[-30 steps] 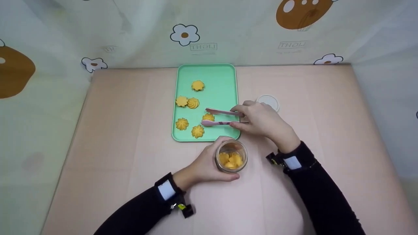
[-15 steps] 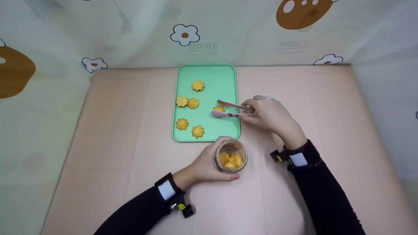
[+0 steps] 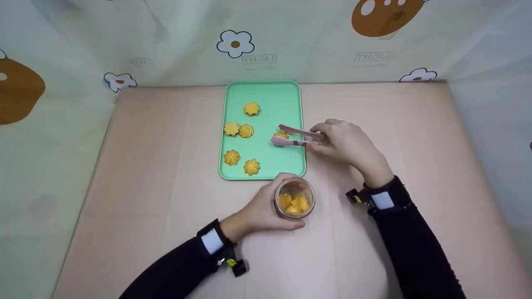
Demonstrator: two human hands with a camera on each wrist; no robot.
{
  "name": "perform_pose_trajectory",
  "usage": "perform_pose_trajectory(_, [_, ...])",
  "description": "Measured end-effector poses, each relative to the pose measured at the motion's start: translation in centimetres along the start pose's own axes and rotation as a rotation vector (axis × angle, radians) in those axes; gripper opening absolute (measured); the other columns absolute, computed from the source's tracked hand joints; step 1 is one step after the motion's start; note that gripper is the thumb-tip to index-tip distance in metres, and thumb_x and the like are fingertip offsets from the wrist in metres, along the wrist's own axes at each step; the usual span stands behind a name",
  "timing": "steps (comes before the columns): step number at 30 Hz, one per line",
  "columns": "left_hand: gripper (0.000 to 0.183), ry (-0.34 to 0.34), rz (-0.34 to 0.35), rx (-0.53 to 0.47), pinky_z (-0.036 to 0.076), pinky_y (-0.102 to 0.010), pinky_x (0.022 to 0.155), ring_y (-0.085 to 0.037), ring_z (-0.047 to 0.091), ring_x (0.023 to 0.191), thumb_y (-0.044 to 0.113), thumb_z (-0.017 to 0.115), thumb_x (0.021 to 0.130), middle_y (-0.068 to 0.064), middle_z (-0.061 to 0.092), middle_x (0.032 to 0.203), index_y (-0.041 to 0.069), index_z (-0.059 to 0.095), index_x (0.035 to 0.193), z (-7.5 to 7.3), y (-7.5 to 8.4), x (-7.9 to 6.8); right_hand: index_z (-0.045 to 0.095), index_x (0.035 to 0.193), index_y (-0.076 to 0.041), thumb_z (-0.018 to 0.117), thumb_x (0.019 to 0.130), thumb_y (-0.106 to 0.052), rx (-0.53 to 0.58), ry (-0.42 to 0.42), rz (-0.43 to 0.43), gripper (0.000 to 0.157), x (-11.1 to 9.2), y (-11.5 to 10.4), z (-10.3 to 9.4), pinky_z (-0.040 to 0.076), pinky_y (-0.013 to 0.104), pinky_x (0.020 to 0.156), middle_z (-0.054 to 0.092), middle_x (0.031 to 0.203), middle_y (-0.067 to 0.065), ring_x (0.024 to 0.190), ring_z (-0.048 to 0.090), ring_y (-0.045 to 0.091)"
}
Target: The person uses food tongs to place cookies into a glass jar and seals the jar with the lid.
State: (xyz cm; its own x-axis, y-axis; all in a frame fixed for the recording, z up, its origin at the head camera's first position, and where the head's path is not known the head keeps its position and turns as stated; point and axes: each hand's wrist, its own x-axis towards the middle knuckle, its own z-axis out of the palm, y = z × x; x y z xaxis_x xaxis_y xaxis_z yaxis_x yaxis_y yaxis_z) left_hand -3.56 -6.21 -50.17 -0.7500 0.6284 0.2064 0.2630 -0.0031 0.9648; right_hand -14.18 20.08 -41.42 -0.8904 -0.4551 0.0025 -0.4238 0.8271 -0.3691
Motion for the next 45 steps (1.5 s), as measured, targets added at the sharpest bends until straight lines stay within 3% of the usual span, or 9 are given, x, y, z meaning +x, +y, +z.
perform_pose_trajectory(9, [0.092,0.003,-0.009,-0.005,0.048,-0.042,0.119,-0.02,0.062,0.134,0.024,0.102,0.074,0.007,0.066,0.143,0.025,0.05,0.149,0.0,0.2,0.0,0.077,0.126,-0.005,0.079,0.101,-0.033,0.022,0.026,-0.02,0.037,-0.3,0.5,-0.7,0.053,0.045,0.071,0.071,0.096,0.011,0.081,0.062,0.027])
perform_pose_trajectory(22, [0.092,0.003,-0.003,0.006,0.048,-0.042,0.119,-0.02,0.062,0.134,0.023,0.102,0.074,0.005,0.066,0.143,0.023,0.049,0.15,0.0,0.1,0.0,0.078,0.126,-0.01,0.078,0.102,-0.041,0.058,0.067,-0.034,0.039,-1.1,0.3,-2.4,0.052,0.044,0.075,0.074,0.102,0.007,0.086,0.065,0.026])
perform_pose_trajectory(27, [0.091,0.003,0.006,0.01,0.049,-0.043,0.119,-0.02,0.062,0.133,0.023,0.102,0.075,0.006,0.066,0.143,0.022,0.05,0.15,0.0,0.1,0.0,0.08,0.125,-0.012,0.079,0.102,-0.038,0.104,0.126,-0.116,0.035,-2.8,-0.4,-4.7,0.048,0.037,0.07,0.074,0.099,0.004,0.08,0.062,0.021])
perform_pose_trajectory(33, [0.093,0.01,0.003,-0.006,0.048,-0.043,0.119,-0.021,0.062,0.133,0.021,0.103,0.073,0.006,0.067,0.143,0.023,0.051,0.149,0.1,0.0,0.0,0.08,0.124,-0.016,0.087,0.096,-0.024,0.168,0.195,-0.3,0.031,-6.0,-1.9,-8.3,0.044,0.02,0.061,0.069,0.093,-0.006,0.07,0.055,0.008])
perform_pose_trajectory(39, [0.097,0.005,-0.021,-0.015,0.047,-0.044,0.121,-0.02,0.062,0.136,0.021,0.102,0.073,0.004,0.066,0.145,0.024,0.049,0.154,0.1,0.1,-0.1,0.08,0.125,-0.016,0.091,0.088,-0.014,0.216,0.135,-0.431,0.039,-8.9,-3.1,-10.4,0.039,0.014,0.052,0.063,0.091,-0.014,0.062,0.048,0.001])
perform_pose_trajectory(45, [0.093,0.001,-0.021,-0.034,0.05,-0.042,0.118,-0.021,0.065,0.131,0.02,0.102,0.074,0.003,0.067,0.142,0.024,0.05,0.151,0.1,0.1,-0.1,0.08,0.124,-0.025,0.09,0.092,-0.02,0.183,0.007,-0.395,0.034,-10.4,-4.5,-10.9,0.041,0.012,0.054,0.062,0.093,-0.019,0.063,0.048,-0.004])
